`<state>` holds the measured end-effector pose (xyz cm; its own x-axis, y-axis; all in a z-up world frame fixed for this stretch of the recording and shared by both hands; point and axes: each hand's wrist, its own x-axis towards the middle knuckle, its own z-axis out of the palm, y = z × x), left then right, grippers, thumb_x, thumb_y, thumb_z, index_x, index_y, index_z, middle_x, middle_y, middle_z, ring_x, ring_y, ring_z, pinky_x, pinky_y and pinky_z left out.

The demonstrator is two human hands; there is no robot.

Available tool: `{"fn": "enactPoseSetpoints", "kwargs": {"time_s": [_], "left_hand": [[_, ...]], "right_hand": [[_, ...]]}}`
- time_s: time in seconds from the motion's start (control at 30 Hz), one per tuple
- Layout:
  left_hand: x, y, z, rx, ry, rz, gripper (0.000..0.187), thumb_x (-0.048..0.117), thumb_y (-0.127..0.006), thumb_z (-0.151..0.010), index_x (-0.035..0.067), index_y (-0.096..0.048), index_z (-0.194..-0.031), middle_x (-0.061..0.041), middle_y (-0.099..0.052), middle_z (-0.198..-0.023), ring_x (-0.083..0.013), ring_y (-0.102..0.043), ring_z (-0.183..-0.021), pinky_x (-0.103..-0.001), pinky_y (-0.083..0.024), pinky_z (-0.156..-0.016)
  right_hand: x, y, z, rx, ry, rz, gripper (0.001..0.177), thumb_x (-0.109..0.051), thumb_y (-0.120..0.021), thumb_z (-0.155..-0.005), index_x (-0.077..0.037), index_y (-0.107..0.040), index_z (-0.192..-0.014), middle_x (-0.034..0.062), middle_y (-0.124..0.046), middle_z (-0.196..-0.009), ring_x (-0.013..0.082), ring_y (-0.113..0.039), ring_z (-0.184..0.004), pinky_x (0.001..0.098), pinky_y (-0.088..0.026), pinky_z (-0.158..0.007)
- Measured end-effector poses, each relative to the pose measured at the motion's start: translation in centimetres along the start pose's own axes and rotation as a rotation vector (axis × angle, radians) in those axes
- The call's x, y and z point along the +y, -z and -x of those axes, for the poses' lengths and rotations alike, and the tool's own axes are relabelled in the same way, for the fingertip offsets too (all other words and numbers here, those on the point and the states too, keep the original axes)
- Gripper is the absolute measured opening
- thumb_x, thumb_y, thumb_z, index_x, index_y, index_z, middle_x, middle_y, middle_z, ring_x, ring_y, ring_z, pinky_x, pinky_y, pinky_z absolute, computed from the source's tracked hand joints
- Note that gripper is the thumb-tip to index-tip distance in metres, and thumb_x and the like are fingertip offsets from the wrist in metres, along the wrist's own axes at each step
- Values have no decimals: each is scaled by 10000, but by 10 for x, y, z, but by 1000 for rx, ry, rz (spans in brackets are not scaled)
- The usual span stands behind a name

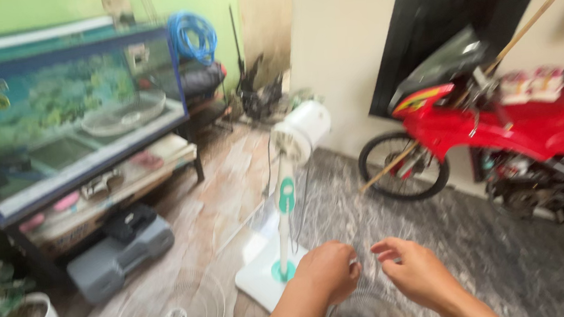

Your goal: The person disassembles a standing electric fan by removing the front grille, fan blades, and rear grille, then reassembles the components in reverse order. The person also retrieves a yellow lubricant canister and applies it to the fan motor area.

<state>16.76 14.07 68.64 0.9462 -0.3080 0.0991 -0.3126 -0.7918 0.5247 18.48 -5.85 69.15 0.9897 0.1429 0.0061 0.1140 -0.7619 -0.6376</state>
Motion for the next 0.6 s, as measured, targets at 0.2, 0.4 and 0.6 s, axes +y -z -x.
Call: {"fn": "enactPoseSetpoints", "kwargs": {"time_s": [0.2, 0.4, 0.6], "left_hand": [[38, 97, 16, 23, -8, 41, 294, 331, -620, -942, 108, -736, -1094, -168, -703, -1121, -377, -657, -1080, -476, -526, -934], [63, 169, 45, -6, 27, -29, 309, 342, -622, -950, 99, -754, -1088, -169, -700, -1139, -368, -649, -1102, -470, -521, -942], [73, 195, 64, 22, -2, 64, 329, 361, -635, -953, 121, -728, -1158, -166, -723, -1116, -359, -675, -1086, -432, -535, -952]], "right_hand": [[-77, 66, 19, -38, 47, 114, 379, -160, -616, -827, -137, -711, -1193, 91, -784, -1116, 250, -778, -1014, 363, -608, -885], [-139, 110, 32, -32, 166, 188, 366, -153, -639, -820, -135, -704, -1179, 93, -790, -1075, 258, -760, -1045, 357, -583, -919], [-200, 136, 49, 3, 225, 292, 357, -162, -661, -822, -150, -699, -1177, 78, -760, -1042, 270, -727, -1011, 375, -572, -886]]}}
